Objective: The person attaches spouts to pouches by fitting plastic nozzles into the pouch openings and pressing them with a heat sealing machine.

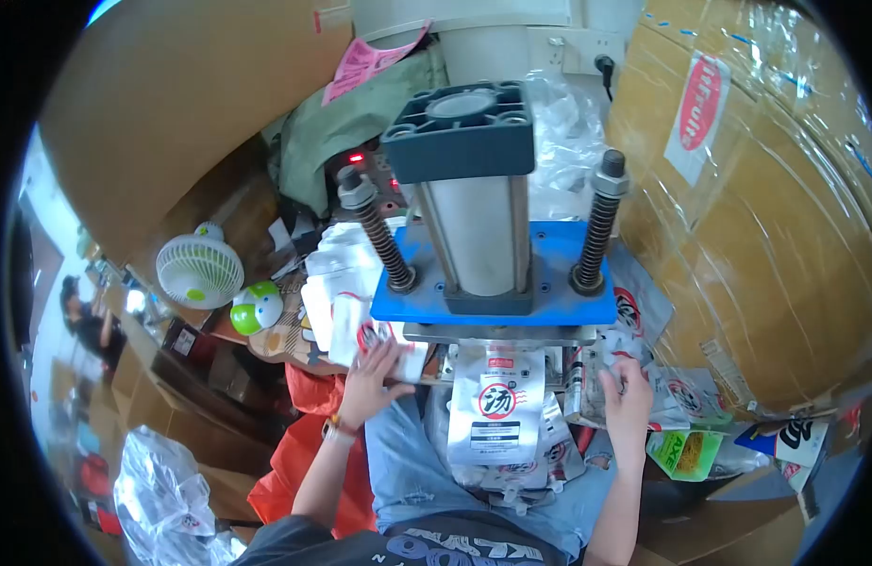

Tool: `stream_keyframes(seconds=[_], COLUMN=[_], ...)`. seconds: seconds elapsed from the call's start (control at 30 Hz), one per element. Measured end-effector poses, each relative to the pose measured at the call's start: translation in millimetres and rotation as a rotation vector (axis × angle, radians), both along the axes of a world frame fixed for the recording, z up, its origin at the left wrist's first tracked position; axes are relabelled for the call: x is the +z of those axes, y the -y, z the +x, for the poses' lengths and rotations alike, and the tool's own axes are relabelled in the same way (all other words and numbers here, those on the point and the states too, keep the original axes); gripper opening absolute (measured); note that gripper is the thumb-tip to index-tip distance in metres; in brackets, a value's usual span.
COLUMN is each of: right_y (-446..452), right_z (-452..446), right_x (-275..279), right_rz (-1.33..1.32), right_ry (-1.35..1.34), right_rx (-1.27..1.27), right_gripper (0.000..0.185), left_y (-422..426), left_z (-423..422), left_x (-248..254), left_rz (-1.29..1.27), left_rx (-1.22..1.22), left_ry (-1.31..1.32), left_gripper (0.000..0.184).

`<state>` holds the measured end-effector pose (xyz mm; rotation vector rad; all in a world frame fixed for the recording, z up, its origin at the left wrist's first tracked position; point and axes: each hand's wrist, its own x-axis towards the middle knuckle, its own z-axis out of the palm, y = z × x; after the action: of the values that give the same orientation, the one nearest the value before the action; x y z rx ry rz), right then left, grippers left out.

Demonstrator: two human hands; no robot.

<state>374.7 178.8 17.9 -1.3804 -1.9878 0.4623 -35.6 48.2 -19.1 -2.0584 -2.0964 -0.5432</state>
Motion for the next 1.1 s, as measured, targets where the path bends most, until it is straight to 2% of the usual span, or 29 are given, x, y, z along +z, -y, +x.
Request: stream_keyframes(seconds=[0.07, 0.1, 0.17, 0.2, 0.27, 0.3, 0.4, 0.43, 0.5, 0.53, 0.6, 0.63, 0.7, 0.73, 0.8, 0.83, 0.9, 0.93, 1.0, 1.03, 1.1], right_y=[24, 36, 57, 66, 86, 89, 81, 88, 105, 110, 109, 104, 84, 74, 64, 60, 45, 35, 7, 13, 29], right_z=[-9, -18, -18, -24, -40, -54, -85, -84, -69, -61, -56, -54, -65, -61, -40, -30, -21, -17, -10, -9, -6], right_x=[34, 52, 75, 88, 99, 100, 82, 87, 115, 127, 133, 118, 99, 80, 72, 76, 78, 51, -9, -14, -1], right_rz=[-0.093, -0.074, 0.137, 0.275, 0.369, 0.402, 0.426, 0.511, 0.468, 0.450, 0.438, 0.296, 0.260, 0.174, 0.179, 0.175, 0.201, 0.199, 0.160, 0.240, -0.085], right_ry=[-0.596, -0.762, -0.554, -0.547, -0.541, -0.462, -0.298, -0.281, -0.369, -0.360, -0.273, -0.231, -0.144, -0.214, -0.210, -0.150, 0.012, 0.010, 0.448, 0.415, 0.324], right_rx=[-0.043, 0.040, 0.193, 0.288, 0.382, 0.442, 0.662, 0.716, 0.760, 0.783, 0.690, 0.630, 0.407, 0.387, 0.243, 0.176, 0.000, 0.000, -0.119, -0.057, 0.003], right_gripper=[0.030, 0.032, 0.029, 0.033, 0.039, 0.040, 0.039, 0.039, 0.034, 0.034, 0.037, 0.052, 0.065, 0.063, 0.053, 0.049, 0.040, 0.040, 0.035, 0.031, 0.027], left_y=[16, 23, 33, 40, 47, 47, 46, 49, 59, 60, 62, 54, 29, 19, -4, -15, -32, -38, -44, -44, -44], left_z=[4, 15, 21, 26, 64, 83, 115, 120, 123, 126, 134, 137, 136, 142, 148, 144, 140, 136, 134, 134, 132], left_x=[-18, -10, -2, 4, 30, 43, 80, 93, 121, 127, 132, 110, 66, 38, 30, 25, 35, 32, 19, 19, 22], left_rz=[0.168, 0.258, 0.137, 0.081, 0.171, 0.189, 0.306, 0.299, 0.256, 0.251, 0.073, 0.031, -0.381, -0.343, -0.303, -0.291, -0.277, -0.325, -0.288, -0.289, -0.301], left_rx=[0.032, 0.133, 0.269, 0.293, 0.255, 0.188, -0.147, -0.229, -0.441, -0.448, -0.480, -0.427, -0.158, -0.040, -0.016, -0.020, -0.010, 0.018, 0.003, 0.033, 0.064], left_ry=[0.151, 0.258, 0.645, 0.698, 0.771, 0.781, 0.519, 0.517, 0.516, 0.521, 0.614, 0.708, 0.907, 1.238, 1.726, 1.831, 1.873, 1.914, 2.011, 1.936, 1.858], left_gripper=[0.043, 0.024, 0.024, 0.027, 0.033, 0.035, 0.035, 0.032, 0.026, 0.026, 0.023, 0.017, 0.016, 0.020, 0.019, 0.022, 0.020, 0.021, 0.022, 0.022, 0.021])
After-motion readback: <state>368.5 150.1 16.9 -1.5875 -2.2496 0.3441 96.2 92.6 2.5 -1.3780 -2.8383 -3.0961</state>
